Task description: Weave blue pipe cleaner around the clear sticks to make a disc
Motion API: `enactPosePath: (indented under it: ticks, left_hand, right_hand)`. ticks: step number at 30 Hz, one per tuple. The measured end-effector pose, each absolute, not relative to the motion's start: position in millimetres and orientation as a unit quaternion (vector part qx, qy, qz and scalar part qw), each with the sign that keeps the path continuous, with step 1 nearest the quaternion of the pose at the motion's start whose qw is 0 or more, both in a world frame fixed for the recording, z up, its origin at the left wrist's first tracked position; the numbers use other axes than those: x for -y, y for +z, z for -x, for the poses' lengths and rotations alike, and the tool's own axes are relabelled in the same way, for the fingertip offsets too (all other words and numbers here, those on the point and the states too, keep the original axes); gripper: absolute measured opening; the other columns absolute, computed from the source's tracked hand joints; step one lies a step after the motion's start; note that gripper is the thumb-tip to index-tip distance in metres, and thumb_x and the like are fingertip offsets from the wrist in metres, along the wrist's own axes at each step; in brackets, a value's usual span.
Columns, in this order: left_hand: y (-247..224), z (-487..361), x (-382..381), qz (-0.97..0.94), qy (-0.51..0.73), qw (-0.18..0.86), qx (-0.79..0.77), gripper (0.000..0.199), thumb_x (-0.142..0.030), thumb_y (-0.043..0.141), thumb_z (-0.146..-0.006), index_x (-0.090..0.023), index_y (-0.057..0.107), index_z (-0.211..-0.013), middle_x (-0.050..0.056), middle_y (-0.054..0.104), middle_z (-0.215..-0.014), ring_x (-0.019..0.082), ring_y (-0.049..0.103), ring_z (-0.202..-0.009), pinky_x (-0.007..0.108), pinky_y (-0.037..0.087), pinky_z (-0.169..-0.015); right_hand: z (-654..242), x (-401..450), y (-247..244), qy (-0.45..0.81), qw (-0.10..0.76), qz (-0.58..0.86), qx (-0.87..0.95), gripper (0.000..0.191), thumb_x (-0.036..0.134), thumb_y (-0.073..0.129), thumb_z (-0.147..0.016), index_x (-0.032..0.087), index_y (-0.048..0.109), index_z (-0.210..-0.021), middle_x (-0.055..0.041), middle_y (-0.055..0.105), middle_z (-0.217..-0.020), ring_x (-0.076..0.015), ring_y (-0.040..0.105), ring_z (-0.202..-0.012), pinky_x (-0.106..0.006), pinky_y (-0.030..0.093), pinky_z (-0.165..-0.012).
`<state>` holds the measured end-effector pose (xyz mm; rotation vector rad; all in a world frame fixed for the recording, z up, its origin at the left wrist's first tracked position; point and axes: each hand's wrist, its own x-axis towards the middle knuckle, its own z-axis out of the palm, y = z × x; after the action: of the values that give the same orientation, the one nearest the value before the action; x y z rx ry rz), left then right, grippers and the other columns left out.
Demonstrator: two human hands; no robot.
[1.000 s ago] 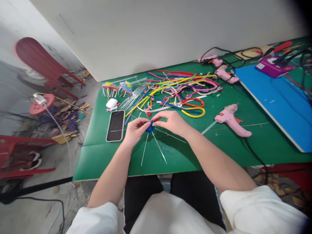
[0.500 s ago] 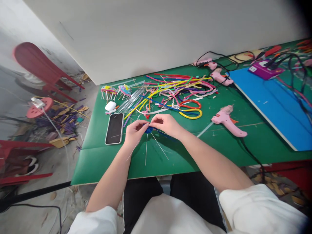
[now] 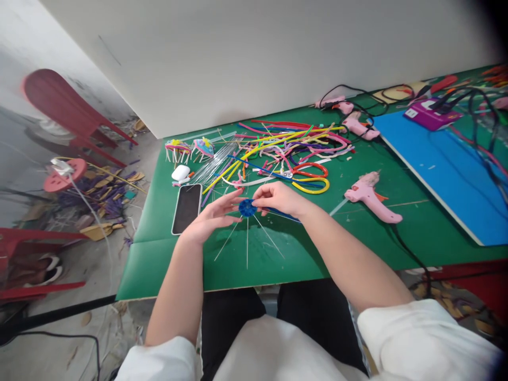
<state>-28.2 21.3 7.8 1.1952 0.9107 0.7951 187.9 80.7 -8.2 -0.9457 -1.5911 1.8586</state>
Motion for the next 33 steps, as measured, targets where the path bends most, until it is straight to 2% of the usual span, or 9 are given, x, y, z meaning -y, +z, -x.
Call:
enactPosePath:
  ticks: [3,5,9,12,17,23,29,33]
  left_hand:
    - [10.2,39.0,-20.5,-0.512,0.329,0.697,-0.378,0.068,-0.017,0.071,-0.065,-0.030,0.051,-0.129,0.009,0.052,-0.133,0.028,0.055,-0.114,0.036,0.053,-0.086]
    - [8.8,40.5,-21.1,-0.498,0.338,0.695,-0.394,0.059,-0.019,0.068,-0.069,-0.028,0.054,-0.126,0.010,0.056,-0.129,0.026,0.060,-0.108,0.035,0.055,-0.083]
    - [3.7,30.5,-23.0,-0.496,0.309,0.698,-0.413,0.043,-0.028,0.063,-0.078,-0.022,0.059,-0.120,0.012,0.066,-0.111,0.022,0.067,-0.092,0.031,0.057,-0.072]
    - [-1.4,18.3,-23.8,-0.508,0.271,0.685,-0.447,0.040,-0.029,0.068,-0.074,-0.019,0.061,-0.113,0.009,0.070,-0.094,0.020,0.069,-0.077,0.026,0.057,-0.061]
    - [-10.2,4.5,-25.8,-0.486,0.330,0.630,-0.508,0.029,-0.032,0.073,-0.069,-0.016,0.061,-0.089,0.004,0.070,-0.072,0.016,0.068,-0.064,0.022,0.055,-0.053]
    - [-12.6,0.4,-27.5,-0.475,0.420,0.583,-0.509,0.035,-0.032,0.074,-0.067,-0.016,0.060,-0.095,0.001,0.067,-0.067,0.014,0.066,-0.055,0.024,0.056,-0.053]
    - [-18.4,2.1,-29.0,-0.491,0.437,0.564,-0.500,0.033,-0.035,0.068,-0.073,-0.018,0.058,-0.099,0.001,0.067,-0.070,0.017,0.068,-0.061,0.026,0.057,-0.053]
    - [-19.7,1.8,-28.8,-0.508,0.454,0.516,-0.520,0.030,-0.034,0.069,-0.071,-0.018,0.063,-0.096,0.002,0.067,-0.079,0.017,0.067,-0.072,0.026,0.058,-0.055]
  right_hand:
    - [-193.7,-81.2,-3.1,0.699,0.243,0.340,0.581,0.014,0.022,0.069,-0.069,0.013,0.060,-0.073,0.0018,0.062,-0.059,-0.0074,0.058,-0.048,-0.021,0.049,-0.051]
    - [-195.9,-80.9,-1.8,0.703,0.235,0.334,0.583,0.015,0.023,0.070,-0.069,0.013,0.060,-0.073,0.0018,0.062,-0.060,-0.0075,0.058,-0.049,-0.022,0.049,-0.051]
    - [-195.8,-80.1,-4.8,0.697,0.202,0.329,0.604,0.015,0.024,0.069,-0.070,0.013,0.060,-0.076,0.0010,0.063,-0.062,-0.0078,0.059,-0.050,-0.022,0.049,-0.050]
    - [-193.3,-79.3,-7.9,0.690,0.186,0.330,0.617,0.015,0.024,0.068,-0.070,0.013,0.061,-0.077,0.0019,0.061,-0.061,-0.0075,0.057,-0.049,-0.021,0.049,-0.049]
    - [-189.0,-77.7,-9.3,0.644,0.202,0.349,0.650,0.014,0.026,0.065,-0.072,0.014,0.063,-0.079,0.0029,0.060,-0.063,-0.0044,0.048,-0.041,-0.019,0.038,-0.041]
    - [-187.7,-78.8,-5.8,0.614,0.232,0.371,0.657,0.020,0.022,0.063,-0.074,0.014,0.069,-0.091,0.0034,0.058,-0.057,-0.0059,0.047,-0.045,-0.022,0.041,-0.047]
    - [-183.5,-76.5,-6.2,0.605,0.268,0.379,0.647,0.021,0.022,0.066,-0.071,0.016,0.070,-0.090,-0.0028,0.068,-0.079,-0.0066,0.050,-0.052,-0.022,0.042,-0.048]
    - [-180.7,-74.0,-8.3,0.576,0.298,0.394,0.652,0.018,0.028,0.066,-0.071,0.015,0.070,-0.084,-0.0002,0.063,-0.065,-0.0065,0.046,-0.048,-0.022,0.037,-0.046]
